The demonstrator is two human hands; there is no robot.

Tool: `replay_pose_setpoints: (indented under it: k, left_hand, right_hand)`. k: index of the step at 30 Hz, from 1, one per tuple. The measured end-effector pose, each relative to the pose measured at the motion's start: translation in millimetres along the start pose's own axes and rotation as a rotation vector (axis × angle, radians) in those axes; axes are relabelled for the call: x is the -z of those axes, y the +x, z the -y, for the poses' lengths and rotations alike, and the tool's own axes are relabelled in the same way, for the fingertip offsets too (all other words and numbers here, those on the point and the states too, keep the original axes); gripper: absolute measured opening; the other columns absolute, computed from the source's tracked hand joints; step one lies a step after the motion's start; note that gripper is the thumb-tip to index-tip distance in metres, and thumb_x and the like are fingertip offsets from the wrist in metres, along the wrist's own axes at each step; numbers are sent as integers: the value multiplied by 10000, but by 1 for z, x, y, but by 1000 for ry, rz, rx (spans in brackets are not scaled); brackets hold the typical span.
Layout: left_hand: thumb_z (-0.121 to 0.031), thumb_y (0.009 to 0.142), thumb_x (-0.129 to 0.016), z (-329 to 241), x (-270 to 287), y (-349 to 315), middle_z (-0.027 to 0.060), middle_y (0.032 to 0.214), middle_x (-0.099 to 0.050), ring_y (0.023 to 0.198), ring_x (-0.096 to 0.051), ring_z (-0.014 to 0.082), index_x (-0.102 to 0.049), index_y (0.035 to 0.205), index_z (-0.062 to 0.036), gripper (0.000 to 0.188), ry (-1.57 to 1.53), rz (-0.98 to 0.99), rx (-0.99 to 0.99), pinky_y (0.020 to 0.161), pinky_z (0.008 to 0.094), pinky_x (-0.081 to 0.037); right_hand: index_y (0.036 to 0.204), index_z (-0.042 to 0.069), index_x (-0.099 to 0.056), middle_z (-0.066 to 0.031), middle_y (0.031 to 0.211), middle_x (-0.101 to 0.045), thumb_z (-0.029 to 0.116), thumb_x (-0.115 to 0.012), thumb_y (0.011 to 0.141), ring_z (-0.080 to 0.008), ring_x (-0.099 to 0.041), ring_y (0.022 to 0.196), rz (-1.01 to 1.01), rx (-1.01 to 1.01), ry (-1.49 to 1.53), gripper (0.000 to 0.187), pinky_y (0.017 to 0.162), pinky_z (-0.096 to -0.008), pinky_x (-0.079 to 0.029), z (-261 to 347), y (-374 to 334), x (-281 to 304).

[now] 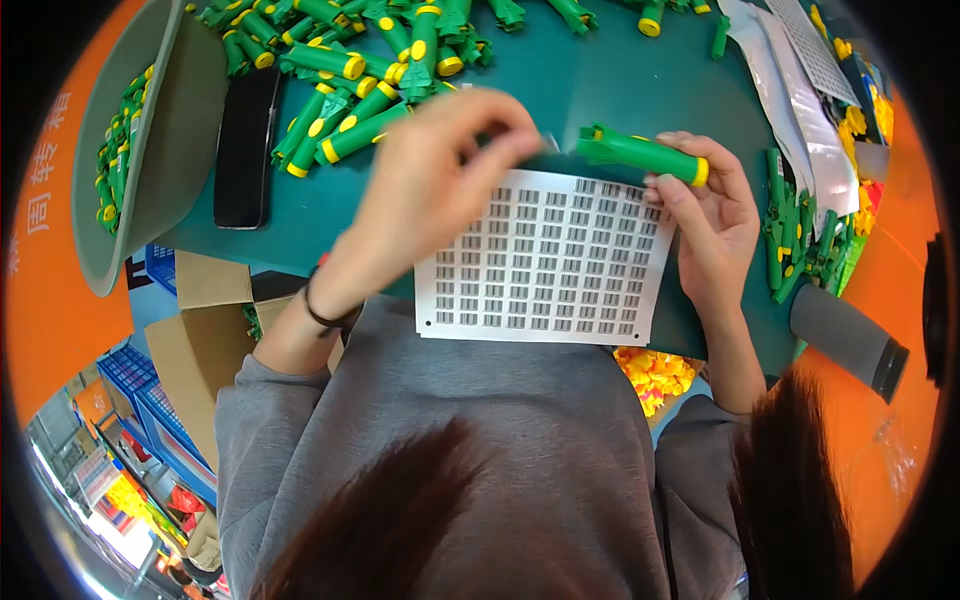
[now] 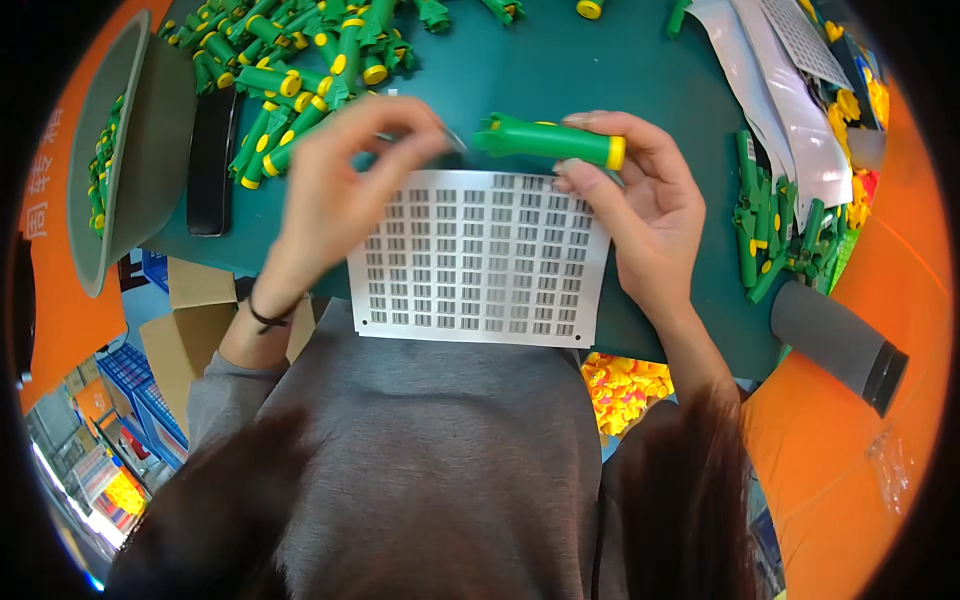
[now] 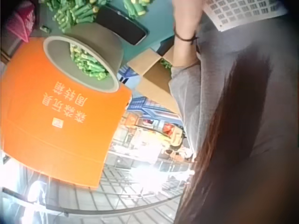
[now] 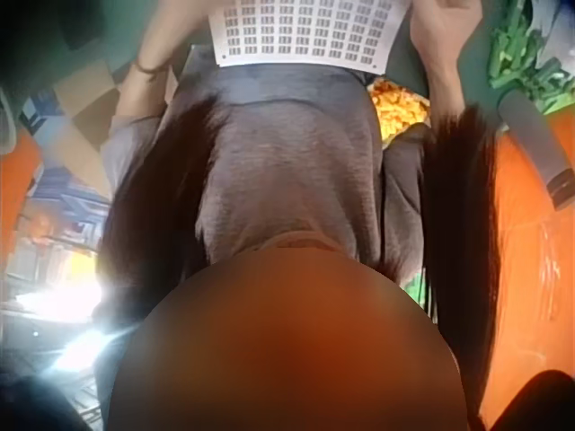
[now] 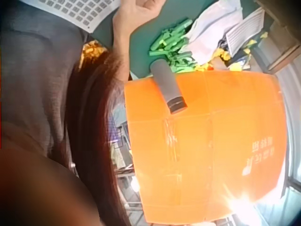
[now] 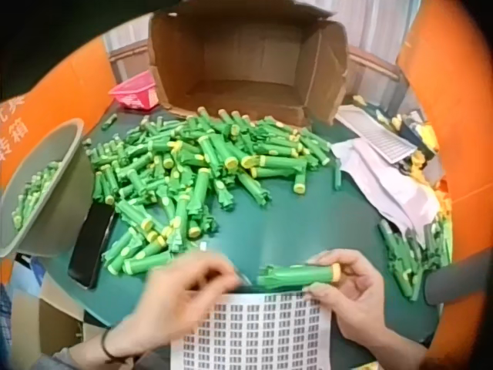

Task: Applying labels from a sticker sheet onto small green toy cylinders.

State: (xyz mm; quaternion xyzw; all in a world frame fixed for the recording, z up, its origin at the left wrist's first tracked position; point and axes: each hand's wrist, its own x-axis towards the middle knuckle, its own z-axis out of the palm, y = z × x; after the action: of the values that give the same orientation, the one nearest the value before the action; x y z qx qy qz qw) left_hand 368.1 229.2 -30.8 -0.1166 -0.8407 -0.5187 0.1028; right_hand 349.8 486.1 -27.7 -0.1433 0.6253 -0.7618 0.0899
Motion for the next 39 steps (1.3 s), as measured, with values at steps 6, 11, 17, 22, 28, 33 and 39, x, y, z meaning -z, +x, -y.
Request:
replay_pose_setpoints:
  k: [6,11,17,22,28,33,39]
  left_hand:
    - [-49,911,-698,-49,18,21,45,1000,-713,925,-662,103,-697,1019,2,119,-184,176,82,834,254,-520]
    - [-87,875,-740,-61,7,24,60,949,-724,905,-675,121,-707,945,17,130,-70,231,16,817,264,-525]
    - [-82,867,-742,-66,6,28,57,905,-725,828,-682,136,-707,933,19,125,-97,369,87,783,272,-534]
    - [-78,856,-747,-68,6,28,57,860,-722,802,-681,148,-708,903,16,112,-37,357,48,777,278,-532]
    - [-84,854,-752,-65,3,27,57,861,-724,807,-679,154,-712,897,11,112,-26,335,1,789,288,-530]
    - [-75,855,-746,-67,2,28,54,853,-721,813,-682,147,-711,901,10,102,-8,349,32,789,278,-532]
    - [-69,868,-729,-62,0,23,63,837,-712,809,-680,134,-700,912,27,109,-120,374,156,774,269,-535]
  right_hand:
    - [1237,-81,-589,-174,1210,-627,-102,-672,883,-198,-651,1034,39,-19,69,365,855,-309,-590,-3,-5,-9]
    - [1211,-95,-599,-176,1208,-635,-120,-702,848,-217,-669,1049,84,92,-30,378,889,-317,-598,-5,-10,-8]
    - [1189,-88,-607,-166,1181,-656,-118,-743,795,-210,-655,1077,93,81,-108,417,962,-324,-532,-1,-14,-4]
    - [1195,-88,-605,-171,1186,-654,-117,-755,788,-210,-656,1078,99,122,-156,435,958,-321,-536,0,-14,-7]
    - [1196,-88,-603,-168,1179,-657,-109,-755,793,-211,-666,1057,104,96,-151,431,937,-315,-549,2,-15,-7]
    - [1180,-87,-613,-155,1151,-660,-96,-760,796,-197,-670,1025,66,76,-151,412,908,-301,-554,2,-16,-8]
    - [1140,-73,-643,-139,1122,-653,-85,-773,785,-174,-669,980,68,121,-167,378,876,-278,-553,0,-15,-9]
